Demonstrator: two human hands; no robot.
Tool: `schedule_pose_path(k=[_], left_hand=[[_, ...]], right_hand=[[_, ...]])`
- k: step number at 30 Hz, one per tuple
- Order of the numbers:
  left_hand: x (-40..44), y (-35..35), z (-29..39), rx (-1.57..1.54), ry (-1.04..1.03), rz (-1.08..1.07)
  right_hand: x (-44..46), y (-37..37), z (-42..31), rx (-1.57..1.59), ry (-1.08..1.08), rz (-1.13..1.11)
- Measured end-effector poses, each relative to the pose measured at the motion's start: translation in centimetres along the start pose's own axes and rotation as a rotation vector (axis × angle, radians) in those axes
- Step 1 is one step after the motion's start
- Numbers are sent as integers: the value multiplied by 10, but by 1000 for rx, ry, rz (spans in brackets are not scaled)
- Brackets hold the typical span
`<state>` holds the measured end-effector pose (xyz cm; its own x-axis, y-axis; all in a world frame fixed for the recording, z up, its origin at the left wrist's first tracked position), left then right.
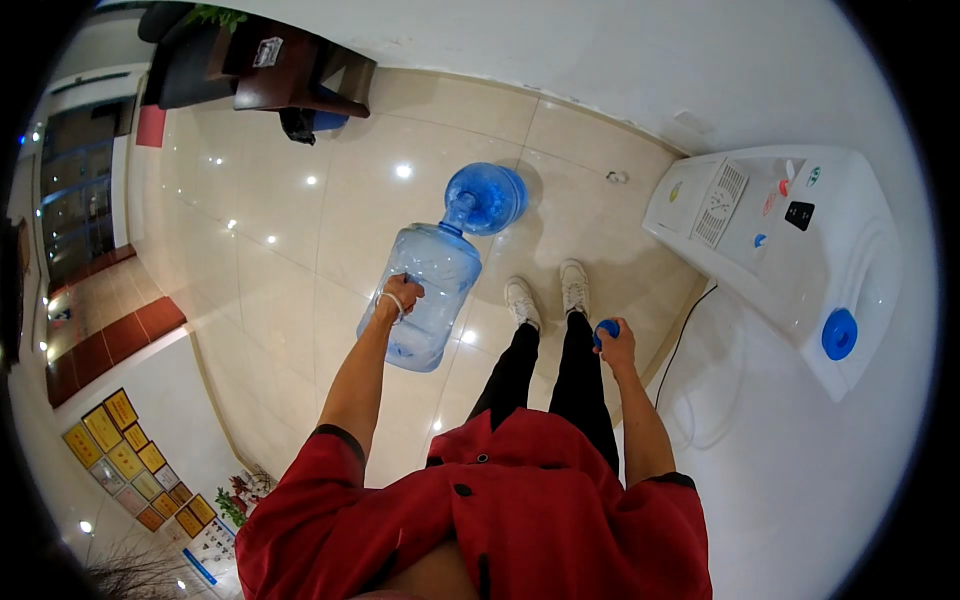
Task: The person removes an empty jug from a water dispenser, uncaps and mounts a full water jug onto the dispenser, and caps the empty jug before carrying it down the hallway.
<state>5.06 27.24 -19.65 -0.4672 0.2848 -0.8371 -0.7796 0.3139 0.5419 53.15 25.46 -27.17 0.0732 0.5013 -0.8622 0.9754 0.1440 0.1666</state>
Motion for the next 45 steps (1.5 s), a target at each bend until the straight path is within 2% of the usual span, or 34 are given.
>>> schedule_pose_path(k=[45], left_hand=[[-11, 20, 30, 46, 53, -31]], right_hand=[[-2, 16, -5, -24, 22, 12]])
Point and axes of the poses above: each hand's wrist, its own x-axis towards the middle knuckle, its own y-axis out of the back of the hand, z = x × y, the point moved 8 cm from there along x, towards the middle knuckle, and after that the axes turned 2 degrees about x, right-handed, at the moved point
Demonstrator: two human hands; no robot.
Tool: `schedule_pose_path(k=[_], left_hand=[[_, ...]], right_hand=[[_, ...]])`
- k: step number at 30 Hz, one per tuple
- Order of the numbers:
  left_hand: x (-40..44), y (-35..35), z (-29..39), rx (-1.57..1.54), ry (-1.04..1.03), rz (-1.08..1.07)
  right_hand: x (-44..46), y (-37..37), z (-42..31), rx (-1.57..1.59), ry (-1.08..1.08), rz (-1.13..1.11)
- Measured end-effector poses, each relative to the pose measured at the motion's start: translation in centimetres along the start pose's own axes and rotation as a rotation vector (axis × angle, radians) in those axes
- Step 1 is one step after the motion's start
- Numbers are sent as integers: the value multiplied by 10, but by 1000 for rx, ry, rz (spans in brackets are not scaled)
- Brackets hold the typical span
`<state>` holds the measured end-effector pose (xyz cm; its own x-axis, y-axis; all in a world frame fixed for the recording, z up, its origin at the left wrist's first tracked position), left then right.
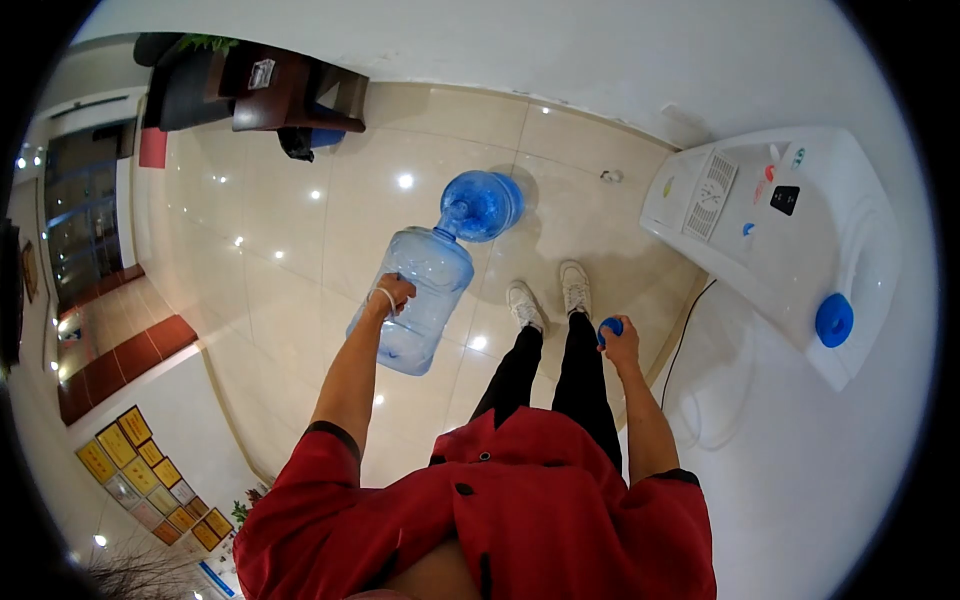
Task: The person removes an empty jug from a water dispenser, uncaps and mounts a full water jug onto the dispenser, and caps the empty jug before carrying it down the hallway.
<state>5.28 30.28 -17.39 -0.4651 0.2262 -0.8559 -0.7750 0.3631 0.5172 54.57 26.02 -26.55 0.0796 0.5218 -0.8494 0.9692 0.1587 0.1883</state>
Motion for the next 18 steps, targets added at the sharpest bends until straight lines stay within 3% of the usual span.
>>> schedule_pose_path(k=[18], left_hand=[[-13, 15, 25, 88, 40, -35]], right_hand=[[-1, 12, -1, 58, 8, 34]])
Point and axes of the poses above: each hand's wrist, its own x-axis towards the middle knuckle, its own y-axis out of the back of the hand, z = x × y, the point moved 8 cm from there along x, towards the middle knuckle, and after that the axes turned 2 degrees about x, right-handed, at the moved point
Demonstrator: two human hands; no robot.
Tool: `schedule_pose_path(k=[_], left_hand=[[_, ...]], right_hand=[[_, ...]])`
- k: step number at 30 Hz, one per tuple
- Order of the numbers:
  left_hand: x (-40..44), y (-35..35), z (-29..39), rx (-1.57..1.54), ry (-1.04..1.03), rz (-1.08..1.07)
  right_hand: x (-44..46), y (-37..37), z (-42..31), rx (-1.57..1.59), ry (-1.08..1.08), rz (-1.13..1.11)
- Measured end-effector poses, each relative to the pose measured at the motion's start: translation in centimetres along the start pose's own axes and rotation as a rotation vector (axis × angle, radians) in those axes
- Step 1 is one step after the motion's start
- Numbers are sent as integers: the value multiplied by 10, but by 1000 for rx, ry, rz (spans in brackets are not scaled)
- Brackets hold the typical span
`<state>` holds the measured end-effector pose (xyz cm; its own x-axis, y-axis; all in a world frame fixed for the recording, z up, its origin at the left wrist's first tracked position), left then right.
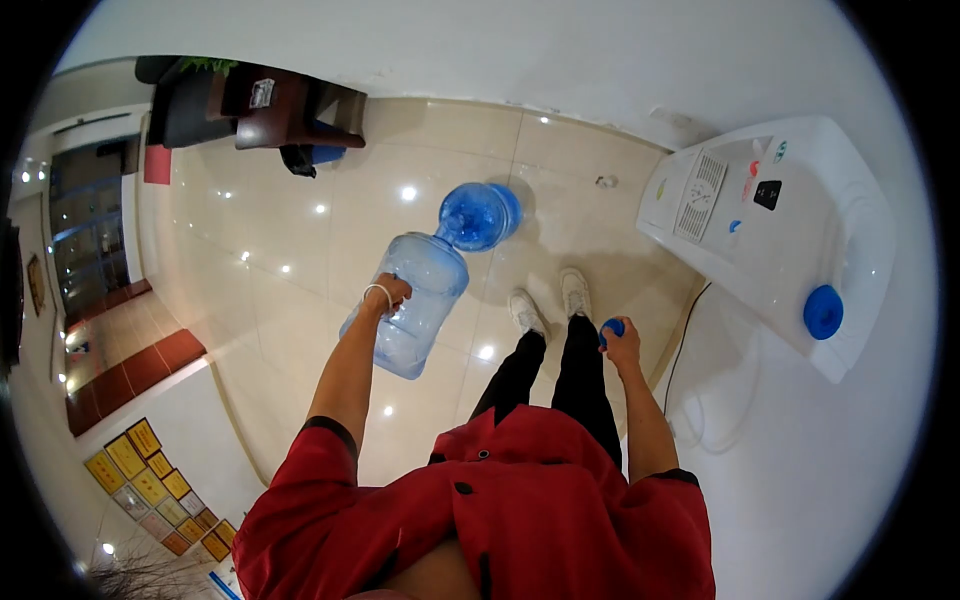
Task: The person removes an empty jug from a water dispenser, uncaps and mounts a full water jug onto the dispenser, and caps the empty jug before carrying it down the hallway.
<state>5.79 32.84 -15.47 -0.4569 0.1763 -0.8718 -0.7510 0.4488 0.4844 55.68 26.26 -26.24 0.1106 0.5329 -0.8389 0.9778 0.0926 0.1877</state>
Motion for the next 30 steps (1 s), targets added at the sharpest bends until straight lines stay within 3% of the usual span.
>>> schedule_pose_path(k=[13, 30], left_hand=[[5, 6, 10, 45, -15, 29], [-11, 32, 79, 475, -82, 83]], right_hand=[[3, 6, -11, -19, -19, 17], [17, 14, -7, 39, 10, 12]])
Point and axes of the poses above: each hand's wrist, its own x-axis towards the middle knuckle, its own y-axis out of the back of the hand, z = x × y, the point moved 8 cm from there along x, towards the middle knuckle, and after that the axes turned 2 degrees about x, right-handed, at the moved point
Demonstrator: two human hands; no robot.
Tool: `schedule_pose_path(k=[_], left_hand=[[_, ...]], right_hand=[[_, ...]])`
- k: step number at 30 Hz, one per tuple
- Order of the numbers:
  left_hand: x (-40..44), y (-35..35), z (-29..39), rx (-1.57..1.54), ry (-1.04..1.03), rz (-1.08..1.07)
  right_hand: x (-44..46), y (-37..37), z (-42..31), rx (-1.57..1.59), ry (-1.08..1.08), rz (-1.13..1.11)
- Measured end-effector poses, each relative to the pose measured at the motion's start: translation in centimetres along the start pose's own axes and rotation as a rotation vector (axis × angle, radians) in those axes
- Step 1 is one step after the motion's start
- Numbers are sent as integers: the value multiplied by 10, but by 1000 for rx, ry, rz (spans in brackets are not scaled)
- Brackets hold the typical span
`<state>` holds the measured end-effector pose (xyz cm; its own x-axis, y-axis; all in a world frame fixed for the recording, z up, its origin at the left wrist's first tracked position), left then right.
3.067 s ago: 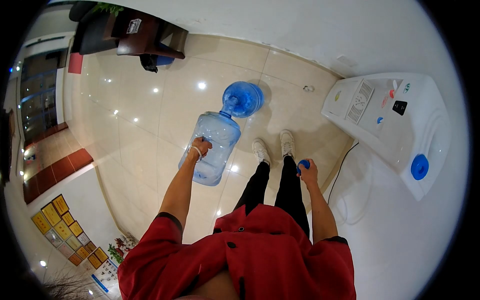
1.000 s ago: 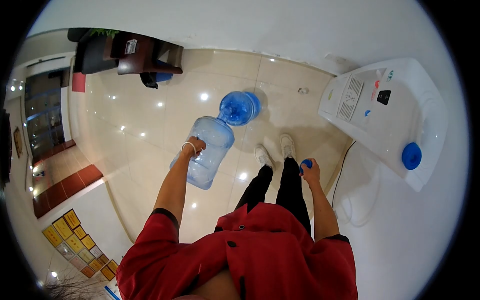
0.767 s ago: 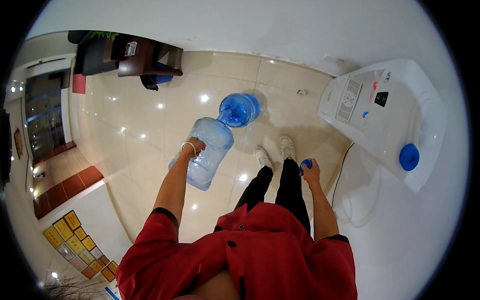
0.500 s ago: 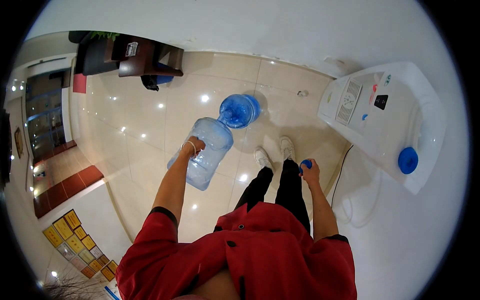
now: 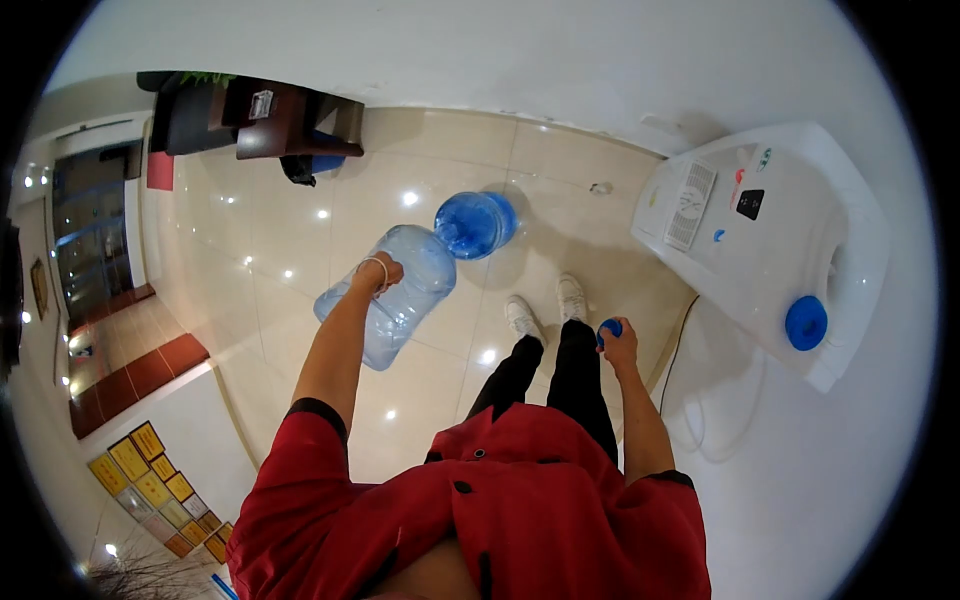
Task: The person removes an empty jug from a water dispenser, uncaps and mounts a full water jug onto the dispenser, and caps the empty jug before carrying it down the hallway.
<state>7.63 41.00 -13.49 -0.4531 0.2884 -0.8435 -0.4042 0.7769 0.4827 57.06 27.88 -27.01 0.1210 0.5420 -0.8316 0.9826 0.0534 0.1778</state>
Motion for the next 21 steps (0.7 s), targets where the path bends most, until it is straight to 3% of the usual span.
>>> schedule_pose_path(k=[14, 21], left_hand=[[-13, 12, 24, 100, 63, -10], [-15, 7, 20, 142, 117, 9]], right_hand=[[11, 20, 7, -12, -76, -1], [15, 24, -8, -26, 2, 0]])
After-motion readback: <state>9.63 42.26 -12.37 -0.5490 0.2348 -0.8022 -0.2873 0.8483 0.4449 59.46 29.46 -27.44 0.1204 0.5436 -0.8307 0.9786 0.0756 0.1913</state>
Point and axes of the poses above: each hand's wrist, its own x-axis towards the middle knuckle, its own y-axis out of the back of the hand, z = x × y, the point moved 8 cm from there along x, towards the middle knuckle, and after that the axes turned 2 degrees about x, right-handed, at the moved point
